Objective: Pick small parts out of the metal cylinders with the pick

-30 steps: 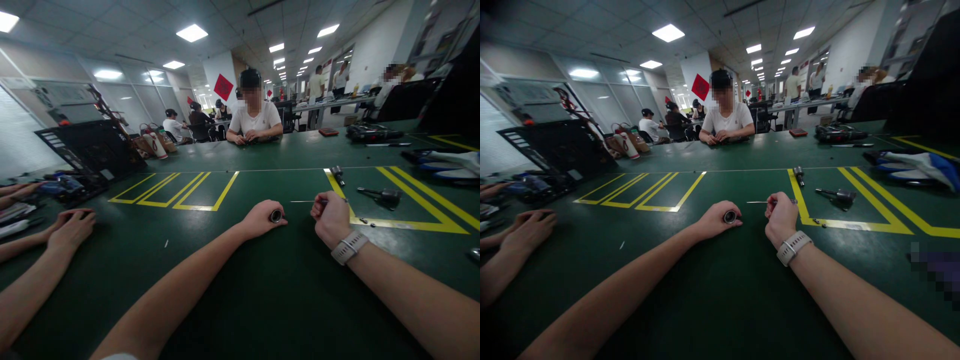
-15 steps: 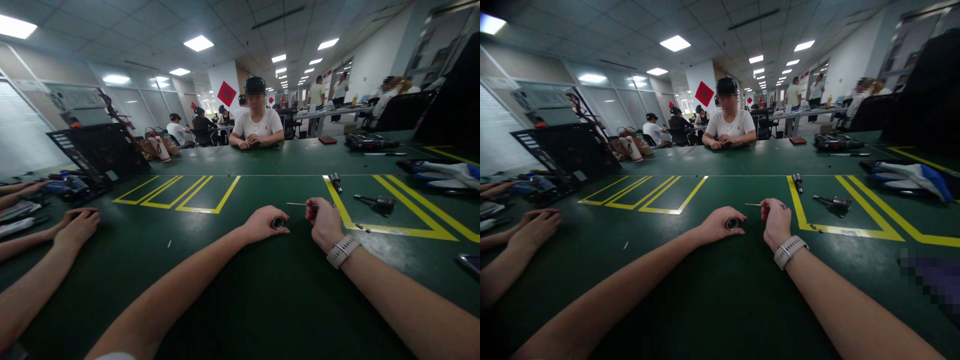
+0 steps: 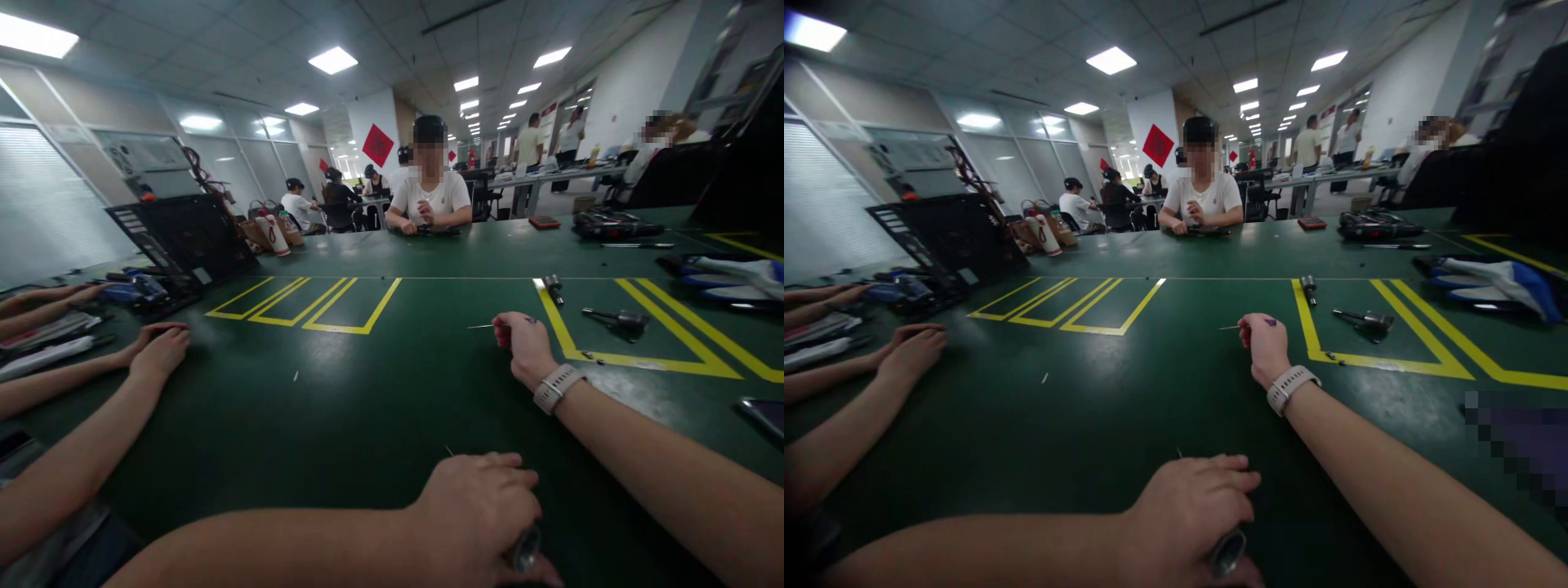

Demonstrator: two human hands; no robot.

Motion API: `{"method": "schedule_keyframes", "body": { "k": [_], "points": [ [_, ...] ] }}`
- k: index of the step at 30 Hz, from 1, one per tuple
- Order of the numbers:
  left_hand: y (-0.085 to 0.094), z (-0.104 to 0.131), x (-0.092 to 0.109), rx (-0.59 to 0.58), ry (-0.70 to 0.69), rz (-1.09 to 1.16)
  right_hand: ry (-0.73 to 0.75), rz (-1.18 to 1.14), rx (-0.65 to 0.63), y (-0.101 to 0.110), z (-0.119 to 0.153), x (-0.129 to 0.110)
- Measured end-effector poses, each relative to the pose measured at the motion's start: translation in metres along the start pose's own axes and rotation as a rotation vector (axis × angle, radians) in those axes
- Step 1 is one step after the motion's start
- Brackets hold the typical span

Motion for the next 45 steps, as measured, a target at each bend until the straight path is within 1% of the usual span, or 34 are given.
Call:
{"method": "schedule_keyframes", "body": {
  "k": [1,3,5,6,8,9,10,11,12,13,14,15,16,18,21,23,26,29,33,36,38,42,43,44,45],
  "points": [
    [-0.009,-0.003,0.007,-0.019,-0.051,-0.046,-0.008,0.020,-0.024,-0.001,0.005,-0.003],
    [-0.023,-0.009,0.015,-0.026,-0.112,-0.150,-0.013,0.057,-0.072,-0.003,0.021,-0.010],
    [-0.031,-0.011,0.020,-0.008,-0.164,-0.220,0.004,0.088,-0.121,-0.005,0.043,-0.021],
    [-0.031,-0.010,0.022,0.013,-0.180,-0.245,0.014,0.100,-0.143,-0.005,0.055,-0.027],
    [-0.023,-0.004,0.027,0.077,-0.187,-0.279,0.037,0.127,-0.166,-0.002,0.082,-0.041],
    [-0.015,0.000,0.030,0.119,-0.203,-0.284,0.044,0.172,-0.198,0.000,0.095,-0.048],
    [-0.006,0.004,0.033,0.158,-0.205,-0.287,0.056,0.199,-0.200,0.005,0.106,-0.054],
    [0.004,0.008,0.034,0.173,-0.187,-0.284,0.062,0.211,-0.190,0.012,0.117,-0.058],
    [0.015,0.011,0.034,0.195,-0.140,-0.267,0.068,0.223,-0.170,0.020,0.127,-0.061],
    [0.025,0.013,0.032,0.203,-0.081,-0.238,0.075,0.232,-0.119,0.031,0.135,-0.063],
    [0.035,0.014,0.030,0.199,-0.025,-0.194,0.084,0.244,-0.070,0.041,0.141,-0.063],
    [0.041,0.015,0.026,0.156,0.033,-0.128,0.118,0.261,-0.014,0.052,0.147,-0.063],
    [0.049,0.016,0.021,0.162,0.090,-0.045,0.143,0.290,0.014,0.061,0.151,-0.061],
    [0.059,0.017,0.009,0.201,0.222,0.166,0.153,0.352,-0.042,0.071,0.156,-0.055],
    [0.064,0.019,-0.006,0.290,0.360,0.573,0.174,0.478,-0.215,0.068,0.159,-0.051],
    [0.060,0.019,-0.011,0.285,0.417,0.855,0.213,0.599,-0.299,0.061,0.162,-0.054],
    [0.055,0.019,-0.012,0.248,0.464,1.214,0.293,0.749,-0.357,0.051,0.167,-0.062],
    [0.054,0.020,-0.010,0.285,0.434,1.454,0.369,0.814,-0.383,0.046,0.171,-0.065],
    [0.054,0.020,-0.008,0.300,0.393,1.623,0.463,0.870,-0.403,0.041,0.173,-0.067],
    [0.051,0.020,-0.007,0.298,0.384,1.687,0.516,0.901,-0.457,0.035,0.177,-0.070],
    [0.050,0.020,-0.006,0.301,0.363,1.718,0.571,0.938,-0.542,0.031,0.182,-0.074],
    [0.050,0.020,-0.004,0.330,0.359,1.723,0.778,1.026,-0.791,0.023,0.199,-0.078],
    [0.050,0.020,-0.004,0.333,0.372,1.713,0.805,1.027,-0.818,0.023,0.201,-0.077],
    [0.050,0.020,-0.003,0.332,0.387,1.701,0.794,1.016,-0.817,0.024,0.201,-0.075],
    [0.049,0.021,-0.003,0.326,0.403,1.688,0.743,0.988,-0.785,0.026,0.198,-0.073]
  ]
}}
Point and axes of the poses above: each hand's wrist, its own z-axis away from the middle knuckle, its own y-axis out of the back of the hand, x = y × z, the point moved 4 cm from there along -z, towards the middle knuckle, and after that the axes turned 9 degrees about -x, right-handed, at the moved point
